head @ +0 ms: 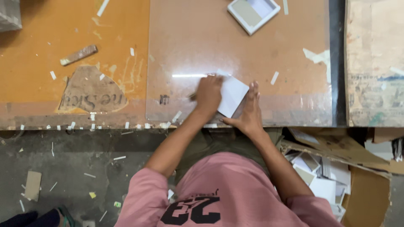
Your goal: The person repeatedly picks up small white rectangular frames and a small wooden stick from a workbench. They use the stick to rub or scrape the inner edges of the frames, then place the frames into a cardboard box. The process is repeated for multiple frames throughout the clip.
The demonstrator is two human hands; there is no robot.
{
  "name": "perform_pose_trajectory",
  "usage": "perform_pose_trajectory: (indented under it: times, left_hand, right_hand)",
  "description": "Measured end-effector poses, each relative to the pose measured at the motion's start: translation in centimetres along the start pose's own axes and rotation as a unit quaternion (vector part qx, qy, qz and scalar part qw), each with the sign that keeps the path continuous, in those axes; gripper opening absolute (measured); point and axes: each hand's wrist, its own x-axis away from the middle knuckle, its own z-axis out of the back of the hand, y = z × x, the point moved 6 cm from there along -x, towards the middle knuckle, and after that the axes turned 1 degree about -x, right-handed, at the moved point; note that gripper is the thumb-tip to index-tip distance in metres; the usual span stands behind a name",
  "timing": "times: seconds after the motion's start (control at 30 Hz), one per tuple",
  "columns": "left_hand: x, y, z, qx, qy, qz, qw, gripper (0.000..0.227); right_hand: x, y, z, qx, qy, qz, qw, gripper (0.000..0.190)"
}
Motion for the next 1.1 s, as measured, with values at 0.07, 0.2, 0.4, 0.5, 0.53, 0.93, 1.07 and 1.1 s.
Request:
perform_pose_trajectory:
  times: [0.07,0.2,0.4,0.5,0.53,0.93,1.07,1.1]
  left_hand:
    - [-0.8,2.2,-2.4,0.038,-0.054,-0.081,0.995,0.022]
    - [3.0,3.7,-3.3,0.065,-0.195,-0.153,0.967,0.020]
    - [8.1,-2.4,4.1,0.138,-0.146,-0.128,0.971,0.034]
    - [8.6,-7.0,6.3,0.055,-0.106,0.010,0.993,0.018]
    - [8.2,-7.8,6.8,0.039,-0.075,0.024,0.996,0.019]
    - [0.9,-6.2,2.1,0.051,-0.006,0.173,0.984,0.008]
    - [-1.5,-4.2,0.9,0.105,0.009,0.174,0.979,0.022]
    - [-2.0,-3.5,0.5,0.127,0.020,0.147,0.981,0.028]
  right_hand:
    - [-0.2,0.0,0.4,0.006,0.038,0.012,0.999,0.159]
    - [-0.1,0.4,1.1,0.081,0.019,-0.038,0.996,0.153]
    - [-0.3,-1.1,1.9,0.096,0.021,-0.004,0.995,0.118]
    - [0.6,-1.1,2.9,0.089,0.052,0.036,0.994,0.098]
    - [0.6,-0.8,3.3,0.092,0.065,0.049,0.992,0.092]
    - [-4.4,4.4,7.9,0.103,0.101,-0.108,0.984,0.061]
    - [-8.2,2.8,7.5,0.116,-0.005,-0.023,0.993,0.115]
    - [-8.7,2.7,7.0,0.091,-0.031,-0.014,0.995,0.127]
